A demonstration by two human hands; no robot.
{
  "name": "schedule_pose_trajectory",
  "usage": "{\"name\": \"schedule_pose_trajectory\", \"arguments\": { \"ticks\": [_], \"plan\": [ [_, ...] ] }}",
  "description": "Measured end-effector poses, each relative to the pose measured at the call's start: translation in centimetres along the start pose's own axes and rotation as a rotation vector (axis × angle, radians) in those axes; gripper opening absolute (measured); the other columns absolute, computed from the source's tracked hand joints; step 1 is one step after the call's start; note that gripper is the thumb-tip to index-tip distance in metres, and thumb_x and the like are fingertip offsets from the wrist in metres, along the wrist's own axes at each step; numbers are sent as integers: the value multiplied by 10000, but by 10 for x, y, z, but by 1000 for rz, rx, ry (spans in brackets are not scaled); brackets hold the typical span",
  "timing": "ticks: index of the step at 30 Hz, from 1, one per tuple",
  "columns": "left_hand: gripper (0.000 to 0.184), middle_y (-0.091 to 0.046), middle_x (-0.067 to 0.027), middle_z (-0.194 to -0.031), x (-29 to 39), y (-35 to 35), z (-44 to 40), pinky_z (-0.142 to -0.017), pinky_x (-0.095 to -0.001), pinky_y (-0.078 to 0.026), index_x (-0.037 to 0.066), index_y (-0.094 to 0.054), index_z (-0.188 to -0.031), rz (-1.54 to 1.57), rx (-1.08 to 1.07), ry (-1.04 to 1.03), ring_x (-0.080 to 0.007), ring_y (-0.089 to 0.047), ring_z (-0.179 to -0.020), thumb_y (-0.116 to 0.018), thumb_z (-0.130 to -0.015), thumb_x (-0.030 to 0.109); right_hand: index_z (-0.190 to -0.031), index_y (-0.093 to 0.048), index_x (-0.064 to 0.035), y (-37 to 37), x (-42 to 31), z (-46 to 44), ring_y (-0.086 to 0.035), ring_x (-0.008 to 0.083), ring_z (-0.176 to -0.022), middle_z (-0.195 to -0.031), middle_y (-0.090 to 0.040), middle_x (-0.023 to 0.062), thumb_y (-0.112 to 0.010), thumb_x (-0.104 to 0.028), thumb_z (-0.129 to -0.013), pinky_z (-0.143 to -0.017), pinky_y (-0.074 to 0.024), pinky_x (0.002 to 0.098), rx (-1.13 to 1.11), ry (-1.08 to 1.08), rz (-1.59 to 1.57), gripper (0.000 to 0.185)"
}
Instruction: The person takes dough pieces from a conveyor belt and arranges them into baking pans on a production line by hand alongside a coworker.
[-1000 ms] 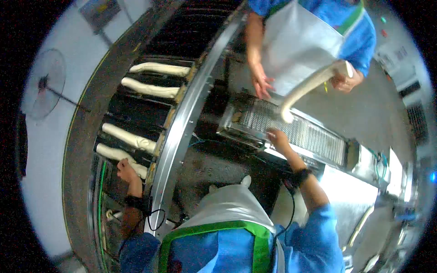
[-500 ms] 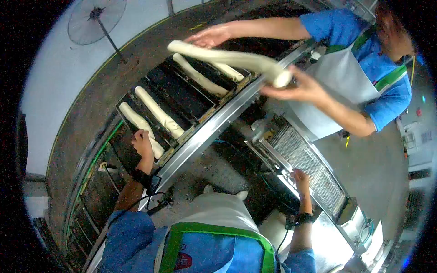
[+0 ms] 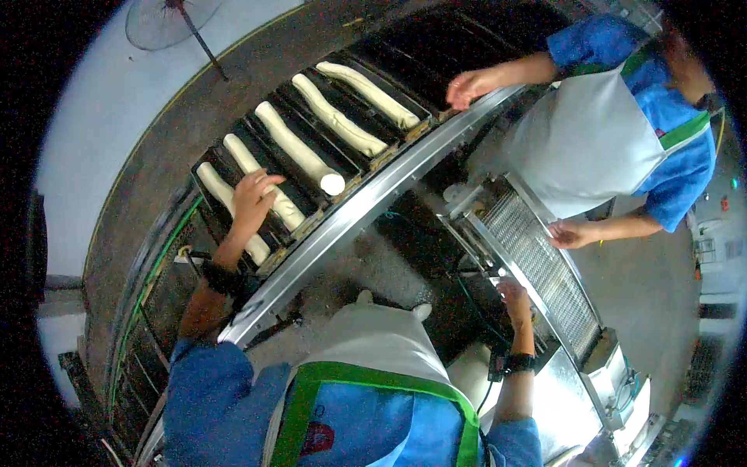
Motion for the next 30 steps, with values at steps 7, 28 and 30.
{"name": "schedule_pose_trajectory", "arguments": {
  "ticks": [7,28,30],
  "plan": [
    [334,-434,-47,-1085,62,-87,-103,-858,-421,-189,203,-531,-977,-357,-642,-320,-217,-267,-1096,-490,-654,129,-969,-499,-43,39,-13,-13,-501,105,-733,-812,-543,22,-460,-243,-784,-575,-396,224,1,-3,-100,275],
    [353,-482,-34,-828,53,-109,-120,-705,-357,-304,151,-545,-831,-719,-629,-359,-213,-403,-849,-616,-487,175,-994,-483,-37,100,-25,-154,-522,134,-738,-837,-554,62,-419,-213,-798,-610,-406,238,-117,-5,-4,271],
    [466,-473,-11,-951,71,-118,-98,-727,-380,-309,180,-508,-977,-296,-667,-529,-223,-395,-905,-566,-520,113,-992,-483,-39,106,-19,-168,-523,136,-735,-838,-554,62,-420,-215,-798,-611,-406,240,-130,-17,-11,270]
  ]
}}
Point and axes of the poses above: each hand's wrist, its own z-axis away from the middle knuckle, its own y-axis out of the back of the hand, x = y × z, the point moved 8 cm from there along -z, towards the middle knuckle
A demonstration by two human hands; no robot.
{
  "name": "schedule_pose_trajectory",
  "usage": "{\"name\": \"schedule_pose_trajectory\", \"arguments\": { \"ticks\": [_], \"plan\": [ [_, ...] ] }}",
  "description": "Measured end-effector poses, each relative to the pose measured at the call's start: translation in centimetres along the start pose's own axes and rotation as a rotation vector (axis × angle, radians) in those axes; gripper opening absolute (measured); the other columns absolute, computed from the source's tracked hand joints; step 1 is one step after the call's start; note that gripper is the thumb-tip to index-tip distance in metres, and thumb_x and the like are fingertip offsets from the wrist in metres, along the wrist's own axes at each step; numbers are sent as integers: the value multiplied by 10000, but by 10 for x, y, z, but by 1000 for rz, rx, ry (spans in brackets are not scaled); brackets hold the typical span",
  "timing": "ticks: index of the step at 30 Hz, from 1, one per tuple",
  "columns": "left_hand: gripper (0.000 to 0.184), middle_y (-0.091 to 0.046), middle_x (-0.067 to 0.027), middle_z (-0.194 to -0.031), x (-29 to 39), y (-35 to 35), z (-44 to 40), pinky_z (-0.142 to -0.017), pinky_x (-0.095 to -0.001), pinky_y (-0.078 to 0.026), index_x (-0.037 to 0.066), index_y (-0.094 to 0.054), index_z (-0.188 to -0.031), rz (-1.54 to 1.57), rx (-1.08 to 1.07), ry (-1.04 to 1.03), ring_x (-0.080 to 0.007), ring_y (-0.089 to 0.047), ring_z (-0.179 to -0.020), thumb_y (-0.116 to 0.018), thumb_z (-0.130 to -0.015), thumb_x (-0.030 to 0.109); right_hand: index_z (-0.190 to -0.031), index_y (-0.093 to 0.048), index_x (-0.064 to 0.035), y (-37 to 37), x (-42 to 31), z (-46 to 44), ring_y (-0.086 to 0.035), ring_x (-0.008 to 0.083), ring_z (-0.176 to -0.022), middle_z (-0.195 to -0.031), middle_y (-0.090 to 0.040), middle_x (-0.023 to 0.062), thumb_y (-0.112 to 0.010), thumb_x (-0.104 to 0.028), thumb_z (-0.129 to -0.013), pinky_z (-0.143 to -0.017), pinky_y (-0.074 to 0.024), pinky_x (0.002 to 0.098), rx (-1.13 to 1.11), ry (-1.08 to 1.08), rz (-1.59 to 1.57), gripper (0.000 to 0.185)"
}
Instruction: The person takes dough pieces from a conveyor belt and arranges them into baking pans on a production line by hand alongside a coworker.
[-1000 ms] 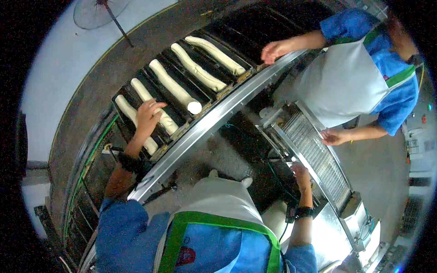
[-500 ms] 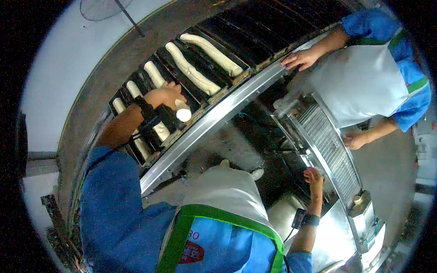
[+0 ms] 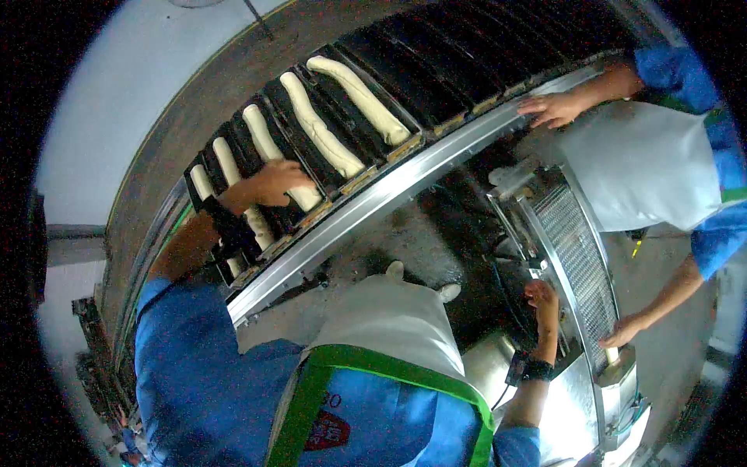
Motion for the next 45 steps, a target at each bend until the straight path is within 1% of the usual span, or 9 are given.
{"name": "schedule_pose_trajectory", "arguments": {
  "ticks": [4,8,9,12,16,24,34,40,45],
  "plan": [
    [408,-505,44,-897,9,-20,-6,-741,-401,-310,273,-570,-874,135,-224,121,-215,-404,-896,-455,-561,36,-986,-483,-50,22,1,-28,-522,127,-729,-816,-550,51,-423,-215,-800,-602,-404,230,1,-50,-5,256],
    [256,-572,-29,-802,3,-10,-11,-617,-327,-398,191,-599,-792,139,-328,104,-214,-518,-733,-408,-659,83,-972,-488,-52,56,-8,-47,-521,126,-730,-809,-545,39,-426,-221,-797,-598,-405,235,20,50,52,251],
    [217,-583,-71,-748,-6,-4,-4,-590,-314,-418,105,-592,-779,351,-40,-155,-224,-544,-678,-382,-730,137,-969,-490,-51,60,-17,-43,-520,126,-726,-810,-544,37,-426,-213,-796,-600,-405,238,59,35,8,246],
    [151,-567,-104,-740,-13,61,-37,-647,-306,-414,47,-561,-784,517,-63,311,-231,-535,-736,-438,-731,116,-966,-494,-48,111,-26,-50,-519,122,-723,-811,-544,32,-421,-180,-795,-603,-404,238,146,-6,-65,228],
    [166,-561,-112,-749,-11,78,-72,-651,-313,-408,28,-544,-844,576,332,360,-226,-535,-713,-461,-724,107,-972,-492,-43,135,8,-33,-525,116,-725,-805,-555,34,-424,-163,-789,-595,-410,227,197,-15,37,230],
    [471,-303,-95,-1208,57,59,-266,-906,-392,-194,112,-359,-1139,443,294,248,-251,-245,-1127,-480,-700,233,-940,-510,-25,181,49,8,-530,124,-686,-783,-559,60,-428,-169,-783,-557,-414,209,438,-71,-29,229],
    [521,-230,-68,-1259,64,88,-415,-926,-411,-130,92,-303,-1179,175,524,352,-212,-137,-1184,-437,-734,326,-926,-500,-24,225,124,99,-513,102,-627,-730,-540,41,-443,-185,-778,-503,-394,187,613,-184,-218,227],
    [407,-384,-53,-1159,60,87,-424,-922,-389,-170,101,-425,-1087,138,502,365,-212,-264,-1131,-397,-755,336,-896,-500,-16,245,138,108,-505,104,-651,-731,-542,50,-466,-221,-770,-524,-390,211,568,-155,-273,243],
    [223,-511,-39,-777,72,99,-389,-770,-365,-302,90,-530,-733,-182,700,275,-213,-442,-804,-414,-745,280,-892,-504,-15,243,137,84,-508,110,-662,-754,-548,53,-459,-222,-774,-544,-397,219,500,-191,-196,242]
  ]
}}
Point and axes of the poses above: each hand's wrist, its own z-axis away from the middle knuckle, its own y-axis out of the back of the hand, x = y × z, the point moved 8 cm from there along -z, towards the middle knuckle
